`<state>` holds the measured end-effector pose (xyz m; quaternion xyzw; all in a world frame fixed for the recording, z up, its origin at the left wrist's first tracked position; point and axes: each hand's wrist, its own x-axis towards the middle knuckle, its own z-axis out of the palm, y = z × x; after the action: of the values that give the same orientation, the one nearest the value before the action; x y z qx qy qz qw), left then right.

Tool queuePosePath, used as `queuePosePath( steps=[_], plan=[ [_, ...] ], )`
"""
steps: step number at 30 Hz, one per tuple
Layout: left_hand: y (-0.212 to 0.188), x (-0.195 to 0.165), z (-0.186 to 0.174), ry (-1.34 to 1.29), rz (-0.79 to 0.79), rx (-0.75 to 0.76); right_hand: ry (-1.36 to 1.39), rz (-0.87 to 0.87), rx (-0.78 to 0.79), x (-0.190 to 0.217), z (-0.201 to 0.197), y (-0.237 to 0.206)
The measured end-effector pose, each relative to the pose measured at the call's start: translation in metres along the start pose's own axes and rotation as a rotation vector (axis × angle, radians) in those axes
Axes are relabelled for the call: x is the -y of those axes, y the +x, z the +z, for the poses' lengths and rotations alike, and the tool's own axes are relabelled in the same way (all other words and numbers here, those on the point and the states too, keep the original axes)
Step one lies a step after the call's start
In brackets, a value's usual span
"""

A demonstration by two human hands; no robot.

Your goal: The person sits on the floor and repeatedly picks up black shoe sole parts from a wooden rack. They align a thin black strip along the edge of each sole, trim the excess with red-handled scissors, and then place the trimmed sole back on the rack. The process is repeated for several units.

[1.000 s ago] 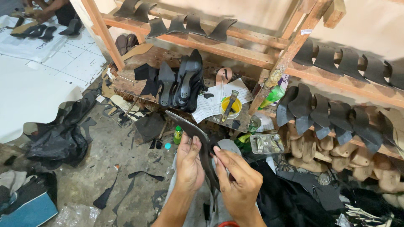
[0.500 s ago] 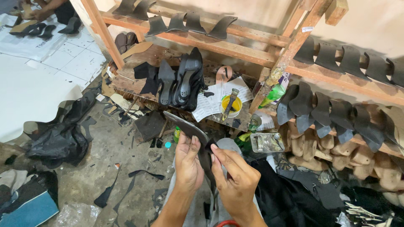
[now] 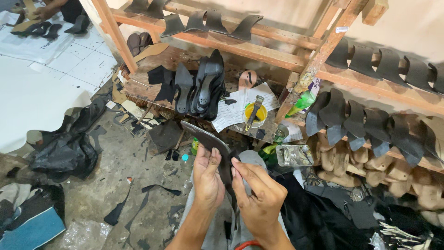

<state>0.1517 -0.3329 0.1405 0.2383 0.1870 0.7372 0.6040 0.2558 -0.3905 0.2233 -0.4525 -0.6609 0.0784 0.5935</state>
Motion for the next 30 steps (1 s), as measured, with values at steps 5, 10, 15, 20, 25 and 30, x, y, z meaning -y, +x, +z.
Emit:
queuePosePath(
  steps=[5,10,15,20,25,30],
  plan=[
    [0.001,0.000,0.000,0.013,0.009,-0.001,-0.021,0.014,0.005,0.002,0.002,0.002],
    [0.004,-0.002,-0.002,0.050,0.023,0.003,0.049,0.184,0.070,-0.002,0.001,0.003],
    [0.003,-0.004,-0.003,0.120,0.064,0.017,0.206,0.241,0.071,-0.020,0.003,0.014],
    [0.002,-0.007,-0.003,0.250,0.150,0.075,0.233,0.267,0.117,-0.034,0.000,0.015],
    [-0.003,-0.015,-0.002,0.523,0.251,0.190,0.192,0.283,0.214,-0.050,-0.004,0.017],
    [0.008,-0.028,0.001,0.499,-0.028,0.163,0.507,0.615,0.319,-0.059,-0.008,0.026]
  ],
)
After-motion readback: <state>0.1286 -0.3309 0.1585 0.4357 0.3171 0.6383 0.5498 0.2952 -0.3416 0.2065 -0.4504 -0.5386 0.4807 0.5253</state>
